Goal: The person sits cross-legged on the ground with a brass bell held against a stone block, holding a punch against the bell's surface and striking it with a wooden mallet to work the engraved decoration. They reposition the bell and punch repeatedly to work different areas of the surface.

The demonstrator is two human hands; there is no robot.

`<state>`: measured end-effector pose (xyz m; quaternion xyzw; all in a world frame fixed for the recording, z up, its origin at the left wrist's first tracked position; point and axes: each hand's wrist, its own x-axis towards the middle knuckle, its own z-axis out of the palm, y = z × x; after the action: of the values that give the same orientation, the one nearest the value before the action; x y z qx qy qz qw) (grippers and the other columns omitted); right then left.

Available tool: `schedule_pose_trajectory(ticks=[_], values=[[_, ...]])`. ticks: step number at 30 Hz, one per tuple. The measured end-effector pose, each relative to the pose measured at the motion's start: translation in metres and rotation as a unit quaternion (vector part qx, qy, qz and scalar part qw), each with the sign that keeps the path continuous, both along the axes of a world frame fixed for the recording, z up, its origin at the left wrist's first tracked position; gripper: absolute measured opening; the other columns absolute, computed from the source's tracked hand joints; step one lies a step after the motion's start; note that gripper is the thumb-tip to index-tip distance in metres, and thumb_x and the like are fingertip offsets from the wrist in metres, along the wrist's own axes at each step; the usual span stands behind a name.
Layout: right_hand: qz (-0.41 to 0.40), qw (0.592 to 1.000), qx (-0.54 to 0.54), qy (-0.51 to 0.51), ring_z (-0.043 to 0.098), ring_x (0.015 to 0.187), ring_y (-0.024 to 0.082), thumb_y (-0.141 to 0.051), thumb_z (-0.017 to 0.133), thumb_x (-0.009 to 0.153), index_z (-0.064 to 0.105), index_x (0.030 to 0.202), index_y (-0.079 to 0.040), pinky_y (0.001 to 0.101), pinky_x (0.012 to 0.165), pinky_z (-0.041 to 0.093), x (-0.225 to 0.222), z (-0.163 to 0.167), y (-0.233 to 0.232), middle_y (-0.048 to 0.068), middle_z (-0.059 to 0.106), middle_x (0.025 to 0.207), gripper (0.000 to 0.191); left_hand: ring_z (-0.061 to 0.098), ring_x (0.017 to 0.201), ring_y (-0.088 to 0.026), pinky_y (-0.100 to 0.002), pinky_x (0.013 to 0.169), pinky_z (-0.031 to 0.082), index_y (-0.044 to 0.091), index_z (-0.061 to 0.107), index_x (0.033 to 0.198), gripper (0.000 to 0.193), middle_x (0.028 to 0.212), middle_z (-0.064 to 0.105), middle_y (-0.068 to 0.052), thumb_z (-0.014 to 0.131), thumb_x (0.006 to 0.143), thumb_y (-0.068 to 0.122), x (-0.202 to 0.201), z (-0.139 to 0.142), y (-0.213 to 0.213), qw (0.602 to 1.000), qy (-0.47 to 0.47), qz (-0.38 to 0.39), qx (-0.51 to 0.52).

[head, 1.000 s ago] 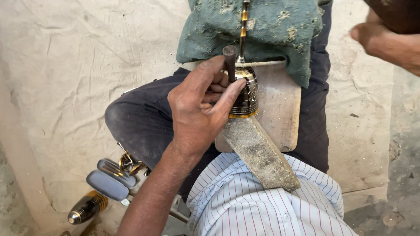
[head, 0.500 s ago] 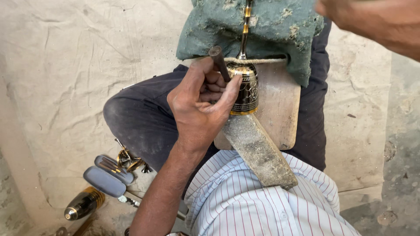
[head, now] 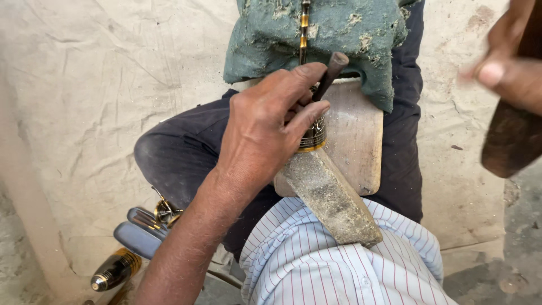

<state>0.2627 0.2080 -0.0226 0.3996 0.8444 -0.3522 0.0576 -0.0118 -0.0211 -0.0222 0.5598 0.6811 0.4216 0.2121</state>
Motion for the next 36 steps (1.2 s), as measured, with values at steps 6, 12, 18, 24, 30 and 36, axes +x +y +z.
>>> schedule_pose_trajectory(ticks=[6,12,18,24,30,36], values=[[0.012,0.999,0.007,0.051,0.073,0.072,0.025,-0.024,0.080,0.083,0.063,0.107,0.006,0.0395,0.077,0.063,0.017,0.000,-0.020,0.016,0.063,0.081,0.042,0.077,0.086,-0.016,-0.030,0.071,0.066,0.011,0.064,0.130,0.041,0.100,0.072,-0.005,0.081,0.094,0.018,0.002,0.010,0.005,1.000,0.018,-0.011,0.002],[-0.027,0.996,0.070,-0.051,0.067,0.061,0.023,-0.011,0.093,0.069,0.067,0.103,-0.001,0.0382,0.057,0.061,0.035,-0.002,-0.057,0.012,0.064,0.073,0.044,0.075,0.083,-0.021,-0.036,0.071,0.063,0.012,0.066,0.129,0.037,0.103,0.073,-0.007,0.080,0.096,0.018,-0.003,0.011,0.008,0.994,0.075,-0.079,0.015],[-0.107,0.985,-0.008,-0.136,0.071,0.053,0.021,-0.013,0.087,0.081,0.067,0.102,-0.002,0.0350,0.050,0.062,0.043,-0.001,-0.117,0.012,0.067,0.070,0.031,0.072,0.076,-0.028,-0.043,0.066,0.059,0.016,0.067,0.130,0.043,0.091,0.070,-0.008,0.080,0.089,0.016,-0.012,0.016,0.020,0.977,0.127,-0.173,-0.007],[-0.092,0.993,0.079,-0.015,0.071,0.057,0.017,-0.011,0.090,0.069,0.071,0.098,0.002,0.0334,0.055,0.059,0.051,-0.003,-0.148,0.013,0.073,0.073,0.037,0.073,0.076,-0.031,-0.044,0.062,0.058,0.017,0.068,0.125,0.040,0.093,0.070,-0.009,0.078,0.087,0.016,-0.016,0.020,0.032,0.949,0.142,-0.280,-0.024],[-0.144,0.982,0.089,-0.079,0.067,0.058,0.018,-0.017,0.095,0.074,0.073,0.093,-0.001,0.0321,0.055,0.057,0.060,-0.031,-0.177,0.009,0.072,0.065,0.034,0.073,0.078,-0.032,-0.047,0.066,0.058,0.020,0.071,0.117,0.031,0.090,0.071,-0.007,0.071,0.087,0.011,-0.022,0.022,0.037,0.935,0.143,-0.323,-0.014],[-0.097,0.972,0.210,0.037,0.067,0.058,0.019,-0.006,0.095,0.069,0.070,0.094,0.007,0.0314,0.055,0.055,0.065,-0.042,-0.192,0.012,0.069,0.069,0.037,0.075,0.079,-0.030,-0.046,0.067,0.059,0.017,0.073,0.114,0.026,0.086,0.070,-0.009,0.063,0.093,0.006,-0.021,0.024,0.043,0.919,0.165,-0.357,0.019]])
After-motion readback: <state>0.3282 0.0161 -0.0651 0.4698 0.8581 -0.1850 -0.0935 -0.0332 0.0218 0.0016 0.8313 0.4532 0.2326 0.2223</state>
